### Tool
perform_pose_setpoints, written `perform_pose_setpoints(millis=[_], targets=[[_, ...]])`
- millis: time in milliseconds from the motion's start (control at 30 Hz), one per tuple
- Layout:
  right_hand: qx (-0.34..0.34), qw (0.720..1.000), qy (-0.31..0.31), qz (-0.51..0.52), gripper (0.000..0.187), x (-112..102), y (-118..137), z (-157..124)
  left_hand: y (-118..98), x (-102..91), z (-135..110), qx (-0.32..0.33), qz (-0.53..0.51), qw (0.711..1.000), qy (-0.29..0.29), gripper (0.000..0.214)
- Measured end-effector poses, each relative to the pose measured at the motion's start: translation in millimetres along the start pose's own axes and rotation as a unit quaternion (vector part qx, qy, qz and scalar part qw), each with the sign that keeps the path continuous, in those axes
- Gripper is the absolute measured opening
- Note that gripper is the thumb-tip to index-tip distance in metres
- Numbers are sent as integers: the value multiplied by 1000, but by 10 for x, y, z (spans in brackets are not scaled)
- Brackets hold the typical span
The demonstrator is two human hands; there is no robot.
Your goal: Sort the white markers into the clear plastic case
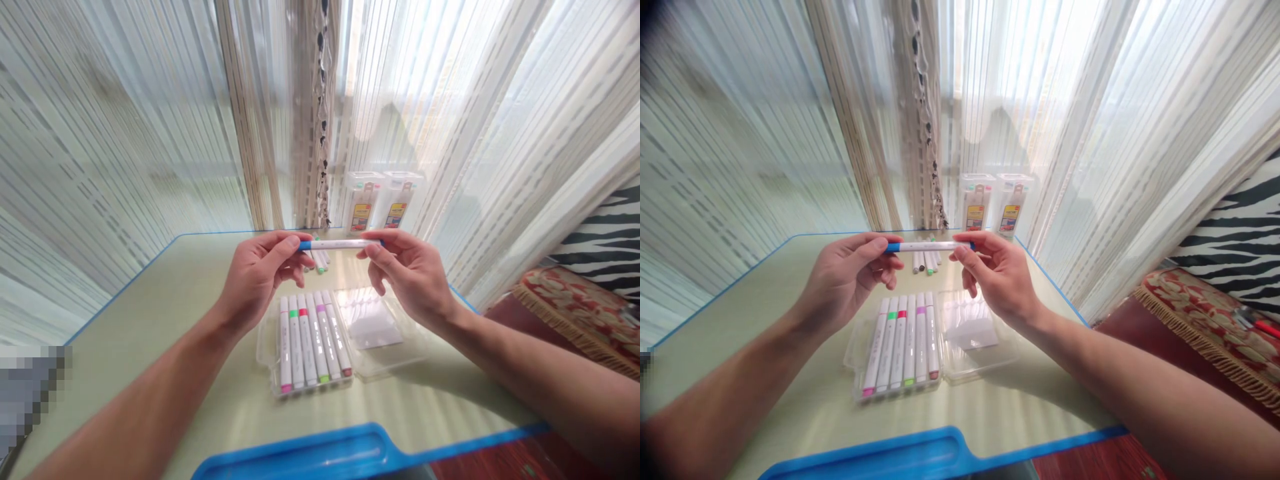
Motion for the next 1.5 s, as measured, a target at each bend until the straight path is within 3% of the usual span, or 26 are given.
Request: perform_pose_setpoints(millis=[600,967,1233,1500], targets=[[28,999,24,-17,25,57,-38,-18,-38,64,-37,38,107,993,34,33],[1,1000,-10,-19,22,-6,18,-9,34,36,-17,0,19,1000,15,22],[39,999,-10,16,23,-28,-53,21,12,72,-24,-21,-50,998,27,24],[58,998,-11,22,23,-40,-90,30,-43,67,-28,2,-31,999,32,23]])
Point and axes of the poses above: each hand's wrist, its own z-axis towards the middle knuckle, its own x-axis out of the palm, y = z × x, the point moved 10 cm from there along z, towards the middle knuckle, and after that the axes turned 6 degrees about x, right-handed, at the moved point
